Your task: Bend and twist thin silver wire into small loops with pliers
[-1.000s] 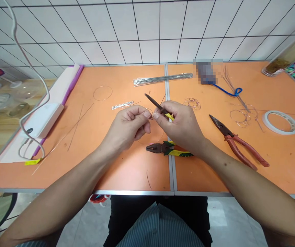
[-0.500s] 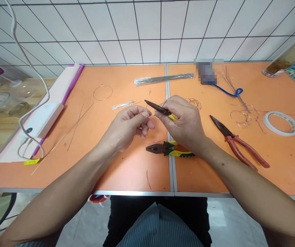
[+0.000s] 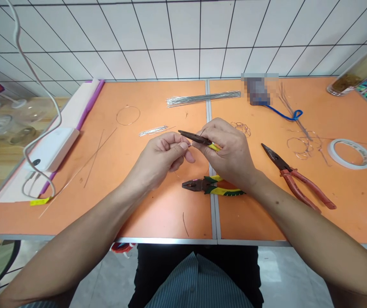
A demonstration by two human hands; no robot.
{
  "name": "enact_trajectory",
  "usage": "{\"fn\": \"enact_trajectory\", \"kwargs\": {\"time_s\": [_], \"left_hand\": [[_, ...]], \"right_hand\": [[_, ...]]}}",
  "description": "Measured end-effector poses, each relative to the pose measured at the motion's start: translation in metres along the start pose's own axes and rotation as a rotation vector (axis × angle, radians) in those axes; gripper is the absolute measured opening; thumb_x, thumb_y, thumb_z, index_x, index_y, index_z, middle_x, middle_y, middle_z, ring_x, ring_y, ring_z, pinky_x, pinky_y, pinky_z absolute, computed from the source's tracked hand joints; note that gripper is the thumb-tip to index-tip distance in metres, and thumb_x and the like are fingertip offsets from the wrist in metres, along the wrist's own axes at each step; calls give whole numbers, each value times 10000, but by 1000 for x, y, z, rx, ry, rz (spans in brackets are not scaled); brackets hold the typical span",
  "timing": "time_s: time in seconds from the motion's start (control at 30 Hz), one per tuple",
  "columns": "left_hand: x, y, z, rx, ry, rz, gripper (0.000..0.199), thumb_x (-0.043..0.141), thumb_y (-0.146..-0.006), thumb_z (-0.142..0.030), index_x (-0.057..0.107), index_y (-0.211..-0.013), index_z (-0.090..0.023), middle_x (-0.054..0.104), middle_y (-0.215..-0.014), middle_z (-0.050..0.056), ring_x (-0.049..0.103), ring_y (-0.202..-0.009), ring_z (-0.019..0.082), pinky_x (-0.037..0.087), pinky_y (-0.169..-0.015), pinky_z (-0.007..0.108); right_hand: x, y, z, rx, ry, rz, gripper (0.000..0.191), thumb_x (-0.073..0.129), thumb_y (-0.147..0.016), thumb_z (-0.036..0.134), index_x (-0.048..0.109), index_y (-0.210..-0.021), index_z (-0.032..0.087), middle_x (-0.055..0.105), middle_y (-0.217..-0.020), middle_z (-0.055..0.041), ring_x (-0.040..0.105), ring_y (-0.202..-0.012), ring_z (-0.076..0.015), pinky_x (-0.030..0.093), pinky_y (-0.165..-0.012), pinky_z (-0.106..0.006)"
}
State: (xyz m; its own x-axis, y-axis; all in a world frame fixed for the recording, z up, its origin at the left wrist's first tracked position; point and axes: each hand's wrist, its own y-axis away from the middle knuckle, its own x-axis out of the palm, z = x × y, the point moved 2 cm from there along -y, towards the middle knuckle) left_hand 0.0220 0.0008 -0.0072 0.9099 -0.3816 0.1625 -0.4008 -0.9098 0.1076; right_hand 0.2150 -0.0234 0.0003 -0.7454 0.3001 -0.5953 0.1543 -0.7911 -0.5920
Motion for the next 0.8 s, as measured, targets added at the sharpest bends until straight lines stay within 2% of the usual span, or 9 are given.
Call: {"fn": "enact_trajectory", "kwargs": {"time_s": [0.1, 0.3, 0.57, 0.8], "left_hand": [[0, 1, -2, -17, -5, -6, 150, 726, -988, -251, 679, -857, -194, 801, -778, 56, 464, -494, 84, 325, -481, 241], [1, 2, -3, -42, -24, -26, 132, 722, -972, -223, 688, -851, -183, 788, -760, 35, 414, -490, 61, 312, -490, 228], [2, 1, 1, -16, -22, -61, 101, 723, -932, -202, 687, -838, -194, 775, -712, 24, 413, -478, 61, 314, -493, 222], [2, 0, 3, -37, 40, -80, 113, 730, -899, -204, 671, -803, -193, 788, -733, 35, 378, -457, 53, 263, -457, 224]], "right_hand": [[0, -1, -2, -11, -26, -13, 142, 752, -1058, 313, 794, -924, 290, 794, -984, -57, 723, -881, -252, 592, -790, -451], [1, -1, -6, -32, -90, -36, 97, 793, -1028, 264, 796, -933, 280, 782, -960, -38, 711, -847, -228, 588, -759, -418], [2, -1, -1, -91, -49, -62, 112, 785, -1022, 210, 780, -944, 289, 783, -932, -31, 719, -838, -229, 583, -713, -406], [3, 0, -2, -222, 15, -65, 126, 775, -1035, 199, 775, -947, 288, 789, -924, -29, 739, -836, -227, 594, -729, -406]]}}
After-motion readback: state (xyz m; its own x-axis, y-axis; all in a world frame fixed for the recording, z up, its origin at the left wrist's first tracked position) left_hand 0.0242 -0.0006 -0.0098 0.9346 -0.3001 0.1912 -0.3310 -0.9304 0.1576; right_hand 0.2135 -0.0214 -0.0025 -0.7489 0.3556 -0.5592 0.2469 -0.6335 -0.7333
